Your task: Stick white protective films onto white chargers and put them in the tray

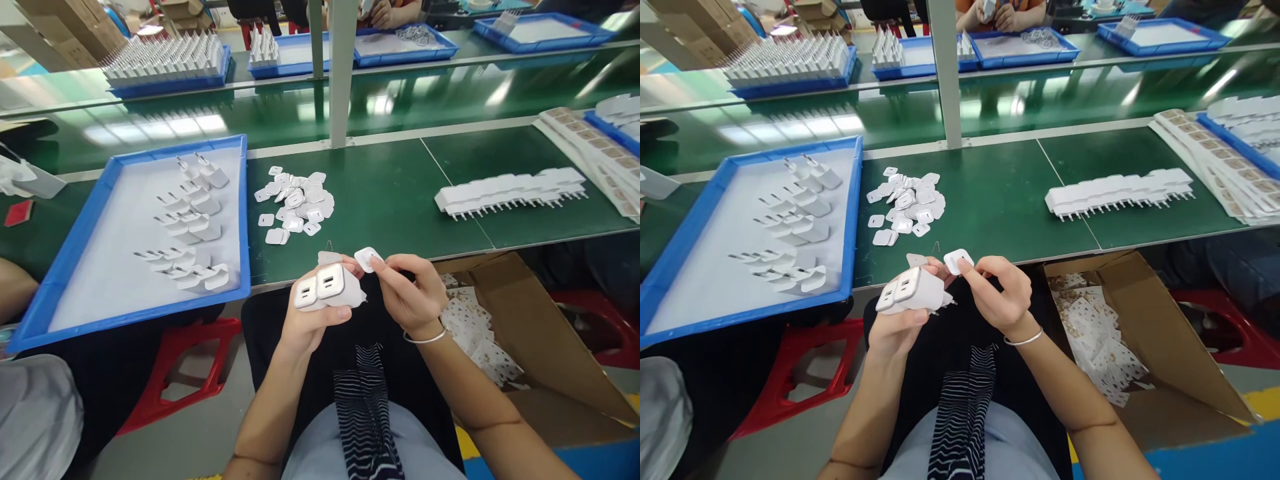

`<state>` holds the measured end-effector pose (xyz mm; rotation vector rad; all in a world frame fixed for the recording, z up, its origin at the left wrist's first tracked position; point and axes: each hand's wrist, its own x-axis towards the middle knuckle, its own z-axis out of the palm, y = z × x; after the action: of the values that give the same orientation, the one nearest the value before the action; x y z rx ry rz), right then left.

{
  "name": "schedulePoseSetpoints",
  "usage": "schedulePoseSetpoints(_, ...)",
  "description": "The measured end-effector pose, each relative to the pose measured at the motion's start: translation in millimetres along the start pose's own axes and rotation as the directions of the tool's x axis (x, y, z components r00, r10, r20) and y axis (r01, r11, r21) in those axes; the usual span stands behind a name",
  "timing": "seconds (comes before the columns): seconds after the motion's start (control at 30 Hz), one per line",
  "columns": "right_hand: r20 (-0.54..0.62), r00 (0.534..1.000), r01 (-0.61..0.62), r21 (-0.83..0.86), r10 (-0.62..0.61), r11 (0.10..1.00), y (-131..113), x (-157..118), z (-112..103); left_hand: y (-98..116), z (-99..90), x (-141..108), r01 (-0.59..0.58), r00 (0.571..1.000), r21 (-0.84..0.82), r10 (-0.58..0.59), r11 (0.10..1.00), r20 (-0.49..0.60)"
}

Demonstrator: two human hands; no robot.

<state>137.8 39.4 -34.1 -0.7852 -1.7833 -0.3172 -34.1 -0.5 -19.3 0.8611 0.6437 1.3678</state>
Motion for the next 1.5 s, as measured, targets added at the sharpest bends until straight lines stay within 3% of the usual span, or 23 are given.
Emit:
schedulePoseSetpoints(0.13,0.107,0.994,0.016,0.083,-0.025,0.996,-2,1,-4,3,0.0,0,0.043,0.997,0.178,-0.029,0.983,-0.076)
schedulePoseSetpoints(0.23,0.27,0.955,-0.203,0.288,0.124,0.936,-2,8,-11,2,-1.6,0,0.031,0.992,0.274,0.003,0.961,-0.124)
schedulePoseSetpoints(0.27,0.337,0.917,-0.331,0.346,0.213,0.878,-2,11,-13,2,-2.0,0,0.018,0.992,0.313,0.022,0.95,-0.124)
schedulePoseSetpoints(0.33,0.464,0.798,-0.575,0.393,0.385,0.718,-1,17,-17,2,-2.1,0,-0.022,0.993,0.407,0.066,0.913,-0.095)
schedulePoseSetpoints(0.4,0.557,0.675,-0.722,0.364,0.484,0.589,0,23,-21,4,-1.0,0,-0.083,0.992,0.511,0.119,0.855,-0.038)
schedulePoseSetpoints(0.43,0.587,0.639,-0.752,0.337,0.498,0.567,1,25,-23,5,-0.2,-1,-0.122,0.989,0.561,0.148,0.819,-0.001)
schedulePoseSetpoints(0.5,0.616,0.636,-0.727,0.273,0.465,0.63,2,31,-28,8,1.7,-1,-0.202,0.976,0.64,0.203,0.741,0.074)
schedulePoseSetpoints(0.63,0.644,0.692,-0.513,0.119,0.327,0.85,7,40,-39,7,3.7,-2,-0.304,0.95,0.713,0.26,0.632,0.174)
schedulePoseSetpoints(0.7,0.631,0.692,-0.517,0.097,0.349,0.851,8,42,-44,5,4.0,-3,-0.313,0.944,0.736,0.281,0.6,0.173)
schedulePoseSetpoints(0.77,0.6,0.655,-0.668,0.175,0.46,0.723,6,43,-48,2,4.2,-3,-0.314,0.936,0.759,0.318,0.57,0.149)
schedulePoseSetpoints(0.83,0.624,0.557,-0.822,0.321,0.548,0.47,2,42,-50,0,4.5,-3,-0.317,0.928,0.773,0.348,0.549,0.134)
schedulePoseSetpoints(0.9,0.707,0.464,-0.883,0.417,0.534,0.215,-5,41,-51,0,5.0,-3,-0.325,0.925,0.772,0.353,0.546,0.14)
schedulePoseSetpoints(1.0,0.799,0.39,-0.904,0.428,0.457,0.024,-12,40,-49,2,5.8,-3,-0.33,0.928,0.762,0.34,0.558,0.153)
schedulePoseSetpoints(1.27,0.863,0.295,-0.931,0.356,0.409,-0.077,-13,39,-44,5,3.3,-2,-0.367,0.916,0.779,0.345,0.509,0.207)
schedulePoseSetpoints(1.5,0.874,0.256,-0.944,0.319,0.413,-0.089,-12,39,-43,7,1.6,-3,-0.379,0.913,0.794,0.334,0.475,0.235)
